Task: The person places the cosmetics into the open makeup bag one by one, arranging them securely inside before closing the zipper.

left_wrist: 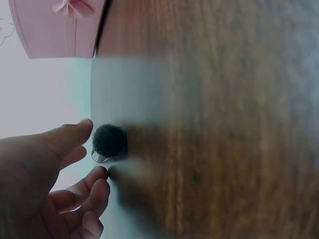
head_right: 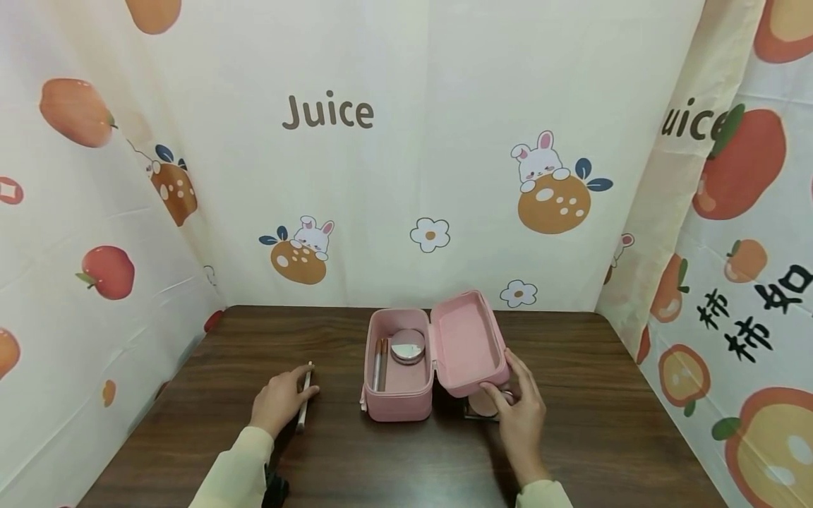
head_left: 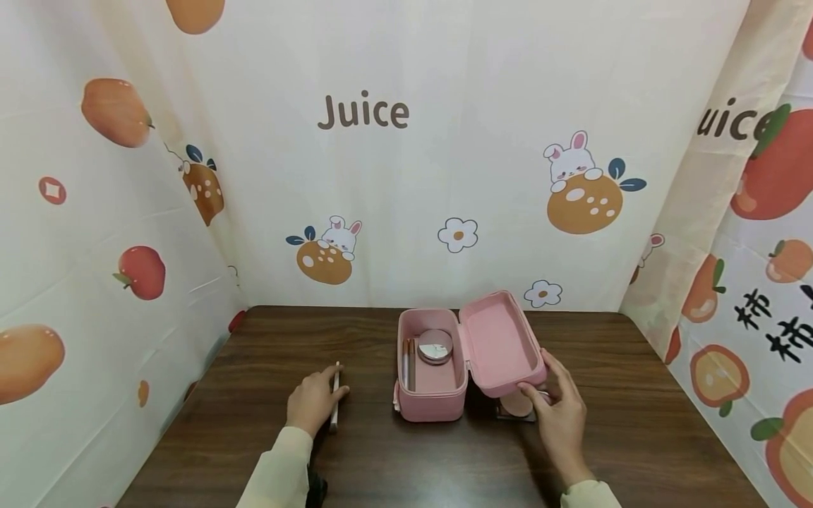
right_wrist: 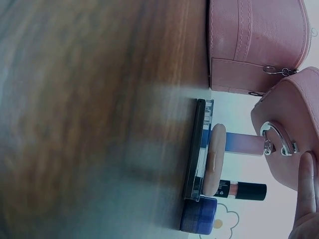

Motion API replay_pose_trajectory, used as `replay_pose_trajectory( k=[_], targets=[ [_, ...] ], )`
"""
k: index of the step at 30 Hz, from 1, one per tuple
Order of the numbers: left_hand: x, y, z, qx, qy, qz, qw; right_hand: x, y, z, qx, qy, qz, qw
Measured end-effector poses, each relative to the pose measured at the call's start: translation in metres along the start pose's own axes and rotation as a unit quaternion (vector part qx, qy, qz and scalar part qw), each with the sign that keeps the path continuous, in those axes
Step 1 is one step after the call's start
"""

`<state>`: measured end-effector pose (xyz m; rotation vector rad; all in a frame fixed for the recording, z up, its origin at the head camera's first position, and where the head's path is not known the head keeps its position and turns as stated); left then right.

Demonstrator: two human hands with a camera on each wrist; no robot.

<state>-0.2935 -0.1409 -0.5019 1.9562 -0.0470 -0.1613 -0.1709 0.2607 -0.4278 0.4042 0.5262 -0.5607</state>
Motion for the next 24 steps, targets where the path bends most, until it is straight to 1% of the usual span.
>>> replay_pose_trajectory(
  k=[7,14,24],
  targets=[
    [0.0005,-0.0003,0.0014,0.031,0.012,0.015,0.9993,0.0002,-0.0001,-0.0005,0.004,0.003,-0.001,1.0000],
    [0.0006,-0.0002,0.0026,0.044,0.016,0.012,0.9988,0.0000,-0.0004,-0.0017,-0.005,0.004,0.000,1.0000],
    [-0.0016,-0.0005,0.0050,0.071,0.021,0.004,0.9972,0.0003,-0.0001,-0.0009,0.002,0.002,-0.002,1.0000]
  ],
)
Point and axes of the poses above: each hand's wrist, its own x-axis away from the middle knuckle, its own y-axis out of the back of the hand, z = x × y, the point moved 6 cm from there along -x, towards the middle knuckle, and after that the axes turned 2 degrees about z, right-handed, at the moved point
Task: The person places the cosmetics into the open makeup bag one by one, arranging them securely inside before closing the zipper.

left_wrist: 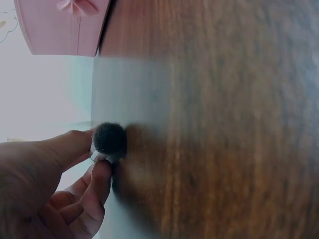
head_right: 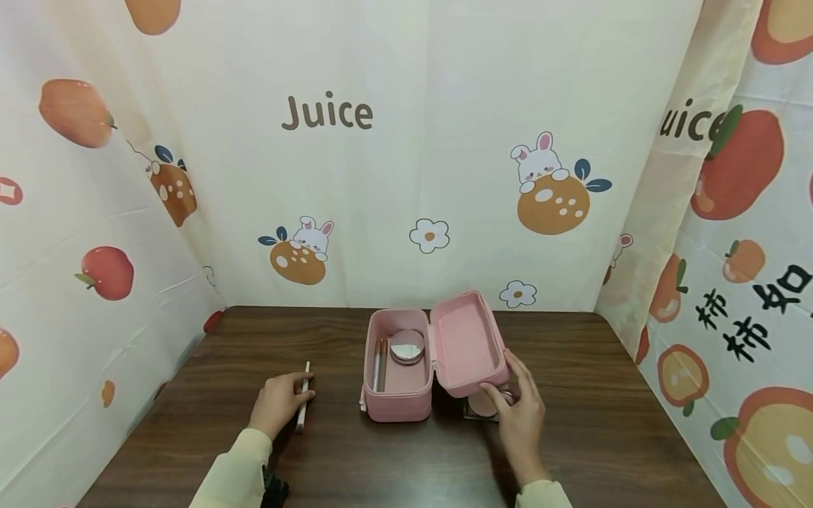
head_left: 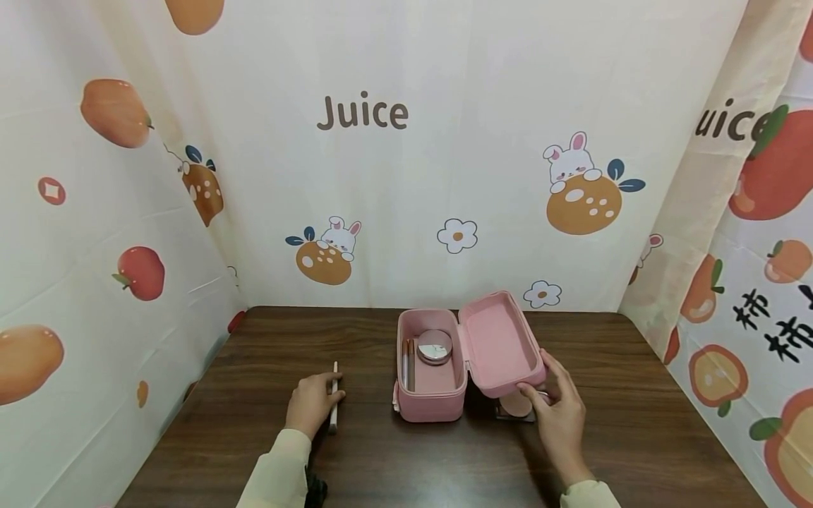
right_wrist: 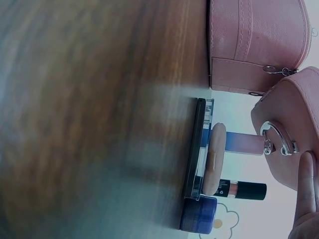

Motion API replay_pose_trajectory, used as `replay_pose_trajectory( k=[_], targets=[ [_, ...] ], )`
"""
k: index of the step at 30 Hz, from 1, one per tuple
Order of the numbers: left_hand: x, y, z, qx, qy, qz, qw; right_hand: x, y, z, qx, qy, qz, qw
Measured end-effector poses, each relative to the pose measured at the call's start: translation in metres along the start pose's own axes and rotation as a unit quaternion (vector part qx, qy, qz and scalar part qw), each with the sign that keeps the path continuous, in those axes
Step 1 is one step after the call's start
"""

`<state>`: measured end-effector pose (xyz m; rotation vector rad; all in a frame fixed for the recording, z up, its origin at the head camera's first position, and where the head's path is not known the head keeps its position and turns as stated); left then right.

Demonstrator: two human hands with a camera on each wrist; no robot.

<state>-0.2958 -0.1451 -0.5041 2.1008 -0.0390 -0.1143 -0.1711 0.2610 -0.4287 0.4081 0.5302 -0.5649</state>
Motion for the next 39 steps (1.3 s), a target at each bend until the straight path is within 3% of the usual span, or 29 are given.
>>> replay_pose_trajectory(
  k=[15,39],
  targets=[
    [-0.004,0.006,-0.007,0.023,-0.004,0.003,0.9997,0.000,0.000,0.001,-0.005,-0.002,0.000,1.0000],
    [-0.013,0.036,-0.056,-0.003,-0.065,-0.039,0.9971,0.000,0.000,0.001,-0.019,0.002,0.002,0.9998]
  ],
)
Point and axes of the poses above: each hand's wrist, its own x-axis away from the middle knuckle, its own y-axis out of the back of the hand, z = x × y, the point moved 6 cm from there along -x, towards the middle knuckle, and after that the axes turned 2 degrees about z, right-handed, at the moved point
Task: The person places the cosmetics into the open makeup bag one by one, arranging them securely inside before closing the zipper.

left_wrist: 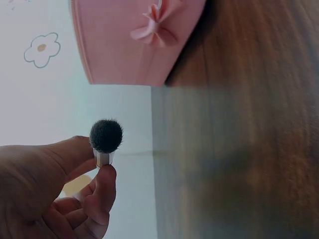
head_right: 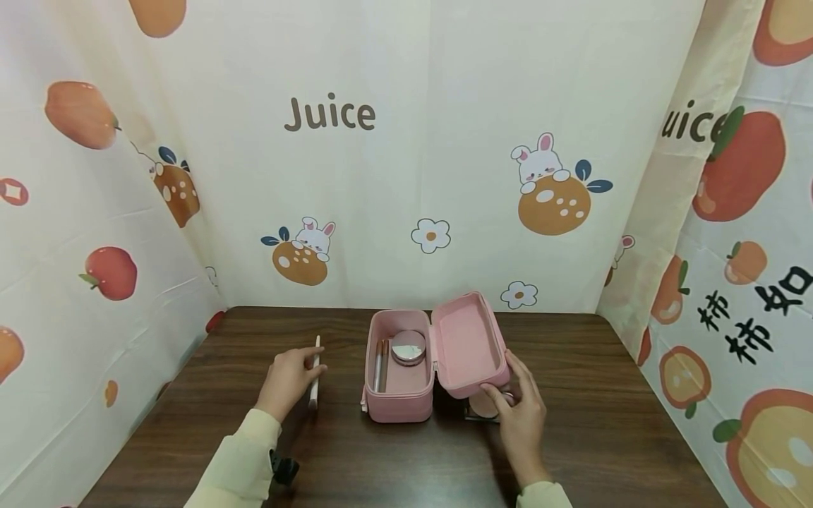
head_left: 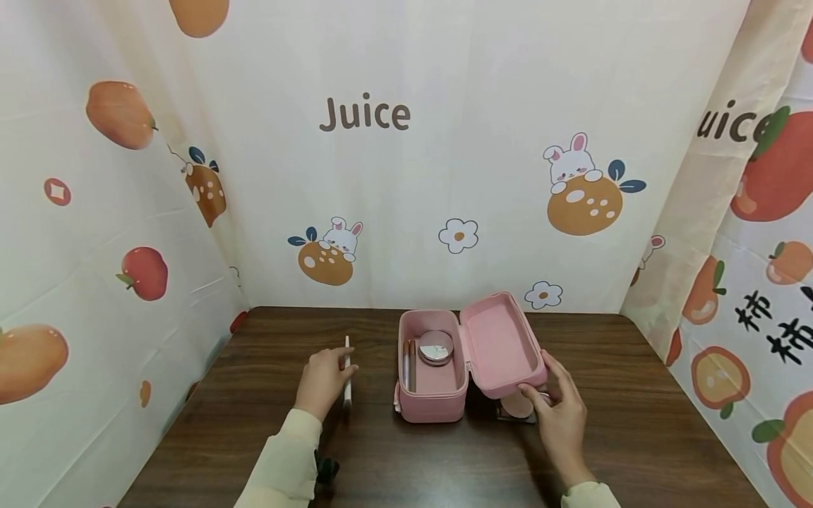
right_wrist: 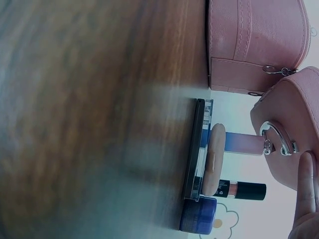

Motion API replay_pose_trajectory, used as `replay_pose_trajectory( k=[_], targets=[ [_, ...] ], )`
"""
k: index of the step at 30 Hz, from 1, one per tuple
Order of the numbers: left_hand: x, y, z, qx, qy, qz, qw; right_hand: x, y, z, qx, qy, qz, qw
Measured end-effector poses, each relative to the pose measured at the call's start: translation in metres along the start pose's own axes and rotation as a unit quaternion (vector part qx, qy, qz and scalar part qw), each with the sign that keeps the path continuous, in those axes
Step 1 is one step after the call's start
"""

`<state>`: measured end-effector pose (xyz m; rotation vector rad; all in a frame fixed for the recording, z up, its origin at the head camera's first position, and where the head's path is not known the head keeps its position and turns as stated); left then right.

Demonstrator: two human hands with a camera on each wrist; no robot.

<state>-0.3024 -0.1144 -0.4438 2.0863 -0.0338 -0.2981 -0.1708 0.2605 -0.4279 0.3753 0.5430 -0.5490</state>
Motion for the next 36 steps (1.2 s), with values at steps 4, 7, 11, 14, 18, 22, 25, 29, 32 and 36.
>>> replay_pose_trajectory(
  k=[4,7,11,14,18,22,25,29,32,36],
  targets=[
    [-0.003,0.002,-0.005,0.007,0.006,0.004,1.0000,0.000,0.000,0.000,0.005,-0.003,0.000,1.0000],
    [-0.004,0.002,-0.007,0.008,0.010,0.007,0.9999,0.000,0.000,-0.001,0.007,-0.004,-0.001,1.0000],
    [-0.006,0.004,-0.010,0.010,0.011,0.009,0.9998,0.000,0.000,-0.002,0.003,-0.002,0.000,1.0000],
    [-0.008,0.007,-0.013,0.014,0.007,0.005,0.9999,-0.001,0.000,-0.002,0.000,-0.001,0.001,1.0000],
    [-0.010,0.010,-0.016,0.018,0.003,0.001,0.9998,0.000,0.000,-0.002,0.005,-0.001,0.000,1.0000],
    [-0.012,0.012,-0.019,0.024,0.008,0.006,0.9997,0.000,0.000,-0.002,0.006,-0.003,0.000,1.0000],
    [-0.013,0.013,-0.023,0.025,0.009,0.011,0.9996,0.000,0.000,-0.002,0.002,-0.005,0.001,1.0000],
    [-0.015,0.014,-0.026,0.022,0.009,0.017,0.9996,0.000,0.000,-0.002,-0.001,-0.003,0.001,1.0000],
    [-0.016,0.014,-0.030,0.026,0.008,0.022,0.9994,0.000,0.000,-0.002,-0.001,-0.003,0.001,1.0000],
    [-0.017,0.013,-0.037,0.035,0.007,0.030,0.9989,0.000,0.000,-0.002,0.000,-0.004,0.001,1.0000]
  ],
)
Point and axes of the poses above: each hand's wrist, its own x-axis away from the middle knuckle, its own y-axis out of the back of the hand, z = x × y, the point moved 6 cm from there along -x, towards the middle knuckle, and after that the axes turned 2 degrees about z, right-handed, at the moved point
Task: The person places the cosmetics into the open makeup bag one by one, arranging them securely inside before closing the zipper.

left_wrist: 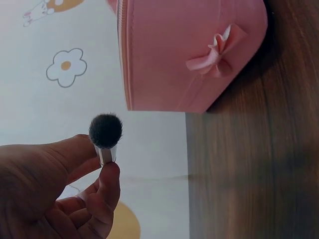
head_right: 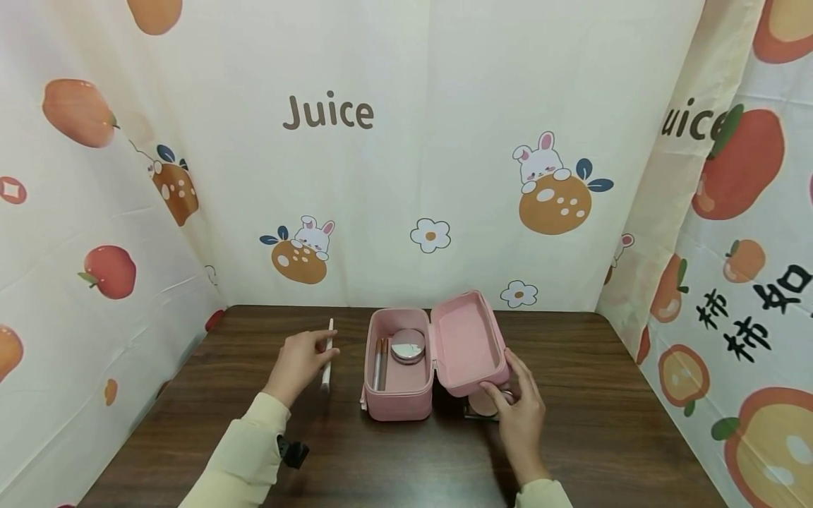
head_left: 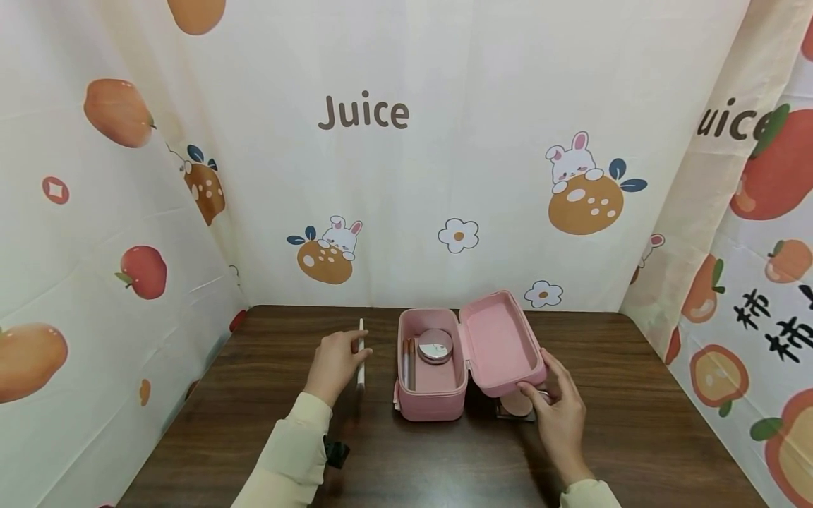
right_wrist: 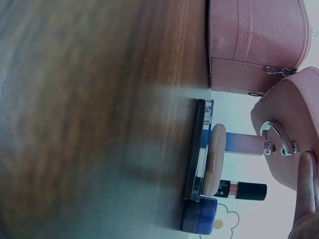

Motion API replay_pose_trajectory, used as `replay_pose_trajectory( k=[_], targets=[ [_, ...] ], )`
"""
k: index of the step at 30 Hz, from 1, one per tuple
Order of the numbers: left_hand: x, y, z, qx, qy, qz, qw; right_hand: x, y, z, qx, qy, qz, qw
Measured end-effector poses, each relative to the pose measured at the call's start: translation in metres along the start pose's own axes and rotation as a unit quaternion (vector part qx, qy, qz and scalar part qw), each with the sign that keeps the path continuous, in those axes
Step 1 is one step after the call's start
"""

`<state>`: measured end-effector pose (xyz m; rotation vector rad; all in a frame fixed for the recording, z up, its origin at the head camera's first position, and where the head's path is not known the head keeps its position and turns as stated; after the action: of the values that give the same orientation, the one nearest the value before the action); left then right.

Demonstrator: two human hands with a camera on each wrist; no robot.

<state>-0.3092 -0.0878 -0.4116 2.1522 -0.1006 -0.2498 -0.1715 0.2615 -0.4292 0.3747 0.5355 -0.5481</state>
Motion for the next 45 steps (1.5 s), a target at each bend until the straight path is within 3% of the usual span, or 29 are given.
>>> replay_pose_trajectory(
  k=[10,21,32,45],
  targets=[
    [-0.002,-0.005,-0.011,0.009,0.002,0.016,0.9998,0.001,0.001,0.000,0.010,0.000,-0.002,0.9999],
    [-0.007,-0.005,-0.021,0.012,-0.009,0.007,0.9999,-0.001,0.000,0.003,0.009,0.006,-0.011,0.9999],
    [-0.011,-0.008,-0.037,0.009,-0.048,0.001,0.9988,-0.001,-0.001,0.004,-0.005,0.002,-0.014,0.9999],
    [-0.016,-0.014,-0.055,0.008,-0.069,0.002,0.9976,0.001,-0.001,0.005,0.010,-0.003,-0.015,0.9998]
  ],
)
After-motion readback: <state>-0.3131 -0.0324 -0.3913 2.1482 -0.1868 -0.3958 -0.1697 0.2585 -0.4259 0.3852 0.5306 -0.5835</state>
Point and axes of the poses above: each hand's wrist, its own x-axis away from the middle knuckle, its own y-axis out of the back of the hand, z = x × y, the point moved 6 cm from there along -x, towards the middle knuckle, and after that the axes turned 2 degrees about z, right-handed, at the moved point
